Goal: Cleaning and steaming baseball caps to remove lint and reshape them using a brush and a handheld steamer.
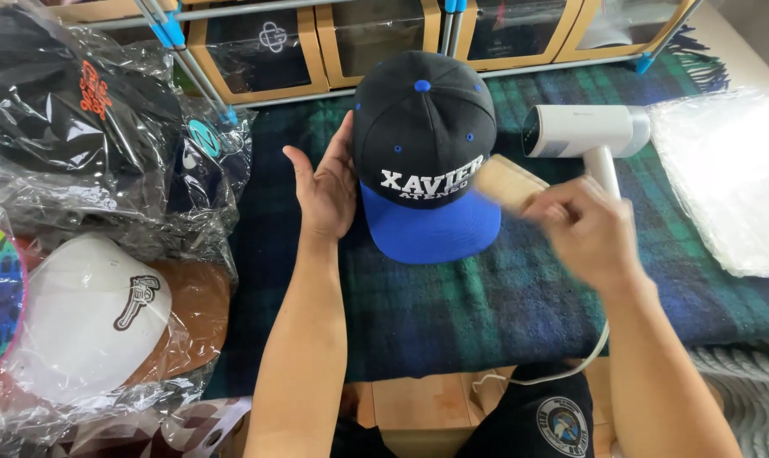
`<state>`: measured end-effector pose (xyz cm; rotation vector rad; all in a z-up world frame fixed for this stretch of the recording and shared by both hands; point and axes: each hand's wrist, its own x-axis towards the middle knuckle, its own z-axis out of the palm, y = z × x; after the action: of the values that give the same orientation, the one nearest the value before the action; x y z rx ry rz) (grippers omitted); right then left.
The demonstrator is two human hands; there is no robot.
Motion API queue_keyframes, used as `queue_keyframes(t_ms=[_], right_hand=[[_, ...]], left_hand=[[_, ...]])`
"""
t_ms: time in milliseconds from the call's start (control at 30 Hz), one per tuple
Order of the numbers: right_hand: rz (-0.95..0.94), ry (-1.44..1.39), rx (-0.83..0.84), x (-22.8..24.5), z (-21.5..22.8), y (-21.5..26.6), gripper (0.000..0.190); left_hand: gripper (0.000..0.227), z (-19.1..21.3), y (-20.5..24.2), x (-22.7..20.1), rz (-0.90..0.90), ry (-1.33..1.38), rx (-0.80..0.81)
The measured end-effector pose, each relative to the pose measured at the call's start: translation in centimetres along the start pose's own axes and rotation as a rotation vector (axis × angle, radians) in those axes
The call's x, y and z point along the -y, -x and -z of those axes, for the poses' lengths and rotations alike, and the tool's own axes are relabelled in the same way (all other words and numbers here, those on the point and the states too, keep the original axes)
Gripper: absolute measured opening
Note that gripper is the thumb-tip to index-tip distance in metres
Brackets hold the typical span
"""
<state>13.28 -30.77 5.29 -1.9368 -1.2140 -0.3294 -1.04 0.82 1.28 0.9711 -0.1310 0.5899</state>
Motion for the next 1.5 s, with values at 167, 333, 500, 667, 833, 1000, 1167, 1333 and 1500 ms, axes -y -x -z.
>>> queue_keyframes(t_ms=[167,333,500,667,833,1000,1167,1333,1500], right_hand=[[0.025,-0.067,0.039,1.9,-2.9,0.1,0.012],[-0.192,0.074,-0.124,-4.9,-2.3,0.8,0.009],[-0.098,-0.387,-0.300,0.9,-4.8,0.2,0.017],[-0.248,-0.284,-0.343,-0.9,-5.1,-3.8,0.004],[-0.343,-0.473,-0.346,2.6,-2.2,-6.9,0.008],[-0.347,-0.280,-0.087,1.0,-3.2,-11.5,0.014],[-0.543,0.008,0.122,-0.1,-0.5,-18.2,0.019],[-0.452,-0.181,0.251,4.7,-0.8,-20.9,0.014],[-0.698,-0.167,0.381,3.1,-1.3,-21.0,0.022]], left_hand=[[0.112,0.0,-0.1,1.0,-0.070,-0.087,-0.038],[0.110,0.8,-0.2,1.4,-0.093,-0.076,-0.041],[0.110,0.7,-0.5,1.5,-0.104,-0.109,-0.028],[0.110,0.7,-0.2,1.4,-0.090,-0.117,-0.033],[0.107,1.2,-0.6,1.5,-0.094,-0.136,-0.035],[0.105,1.7,-0.5,1.7,-0.068,-0.180,-0.034],[0.102,-0.2,-0.1,0.6,-0.061,-0.187,-0.035],[0.099,-0.2,-0.3,1.0,-0.079,-0.153,-0.001],[0.115,-0.1,-0.1,0.7,-0.158,-0.443,0.050]])
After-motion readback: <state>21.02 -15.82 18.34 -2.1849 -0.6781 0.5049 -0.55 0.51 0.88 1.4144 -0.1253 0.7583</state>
